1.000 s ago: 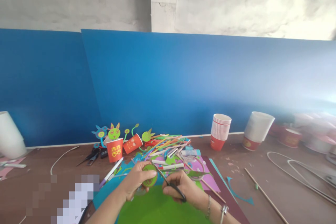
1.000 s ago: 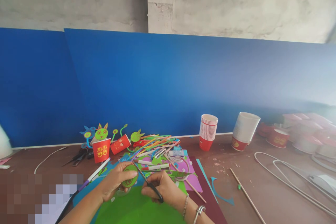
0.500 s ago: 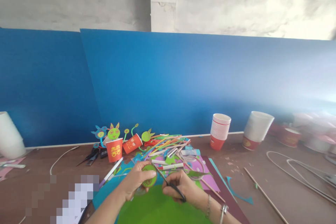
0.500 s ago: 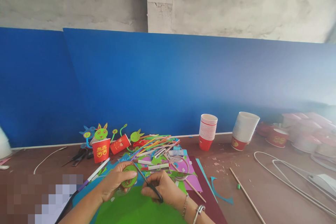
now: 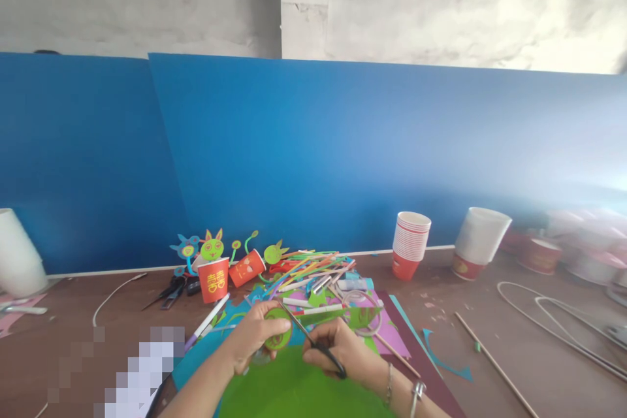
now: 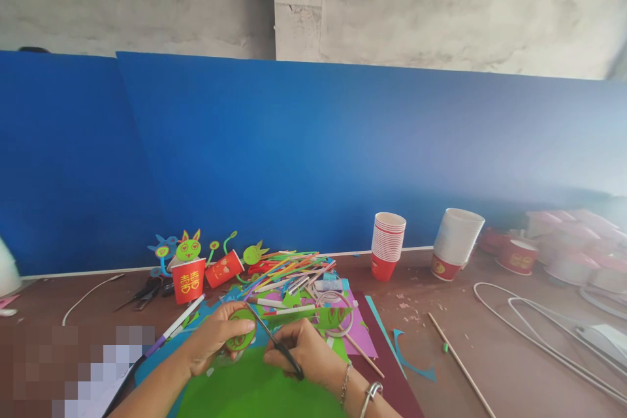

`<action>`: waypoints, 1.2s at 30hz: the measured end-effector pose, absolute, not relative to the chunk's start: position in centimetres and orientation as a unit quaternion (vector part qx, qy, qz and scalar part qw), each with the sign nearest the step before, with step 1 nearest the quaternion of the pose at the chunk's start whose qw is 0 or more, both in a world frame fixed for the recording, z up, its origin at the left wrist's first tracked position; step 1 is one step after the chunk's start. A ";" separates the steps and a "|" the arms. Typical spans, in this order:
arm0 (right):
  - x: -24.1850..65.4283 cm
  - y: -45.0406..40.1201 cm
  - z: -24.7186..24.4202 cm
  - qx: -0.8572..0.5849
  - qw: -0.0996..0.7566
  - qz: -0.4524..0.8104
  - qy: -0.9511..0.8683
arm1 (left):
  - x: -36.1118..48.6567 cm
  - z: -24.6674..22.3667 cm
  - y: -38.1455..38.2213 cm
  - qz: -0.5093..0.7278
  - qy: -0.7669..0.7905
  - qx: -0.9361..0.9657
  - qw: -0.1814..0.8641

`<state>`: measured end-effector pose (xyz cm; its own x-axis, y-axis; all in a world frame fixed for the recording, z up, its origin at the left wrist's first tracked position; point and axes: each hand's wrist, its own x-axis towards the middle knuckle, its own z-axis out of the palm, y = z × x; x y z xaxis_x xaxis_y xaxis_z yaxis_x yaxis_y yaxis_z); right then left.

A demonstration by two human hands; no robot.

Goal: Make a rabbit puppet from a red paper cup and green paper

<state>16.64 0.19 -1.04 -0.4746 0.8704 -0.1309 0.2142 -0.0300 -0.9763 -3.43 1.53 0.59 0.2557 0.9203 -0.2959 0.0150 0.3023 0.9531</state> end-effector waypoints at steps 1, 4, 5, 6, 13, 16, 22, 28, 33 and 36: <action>16.6 0.1 -1.0 -0.425 0.285 0.574 -0.639 | -3.4 0.7 1.5 0.357 0.497 0.471 0.635; 16.7 0.0 -0.7 -0.409 0.293 0.567 -0.653 | -3.3 1.0 1.3 0.360 0.512 0.465 0.626; 16.7 0.0 -0.6 -0.401 0.297 0.565 -0.658 | -3.3 1.1 1.2 0.358 0.515 0.464 0.626; 16.7 -0.1 -0.5 -0.394 0.299 0.563 -0.662 | -3.3 1.1 1.2 0.356 0.516 0.462 0.628; 16.6 0.1 -0.4 -0.402 0.304 0.568 -0.650 | -3.3 1.2 1.2 0.362 0.516 0.453 0.631; 16.4 0.3 -0.8 -0.407 0.348 0.576 -0.617 | -3.3 1.4 1.3 0.374 0.515 0.450 0.627; 16.3 0.4 -0.2 -0.423 0.494 0.520 -0.554 | -3.4 1.3 1.6 0.391 0.491 0.462 0.627; 16.4 0.6 -0.2 -0.427 0.541 0.496 -0.528 | -2.9 1.6 1.5 0.288 0.496 0.616 0.539; 16.4 0.6 -0.5 -0.430 0.548 0.496 -0.518 | -2.3 0.7 1.3 0.363 0.540 0.671 0.356; 16.2 0.4 -0.3 -0.440 0.554 0.487 -0.511 | -1.4 -0.4 0.9 0.361 0.505 0.738 0.263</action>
<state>16.24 0.44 -0.33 0.0021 0.9905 0.1378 -0.0904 0.1375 -0.9864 -1.44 0.95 -0.35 0.2286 0.9360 0.2677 0.5560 -0.3512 0.7533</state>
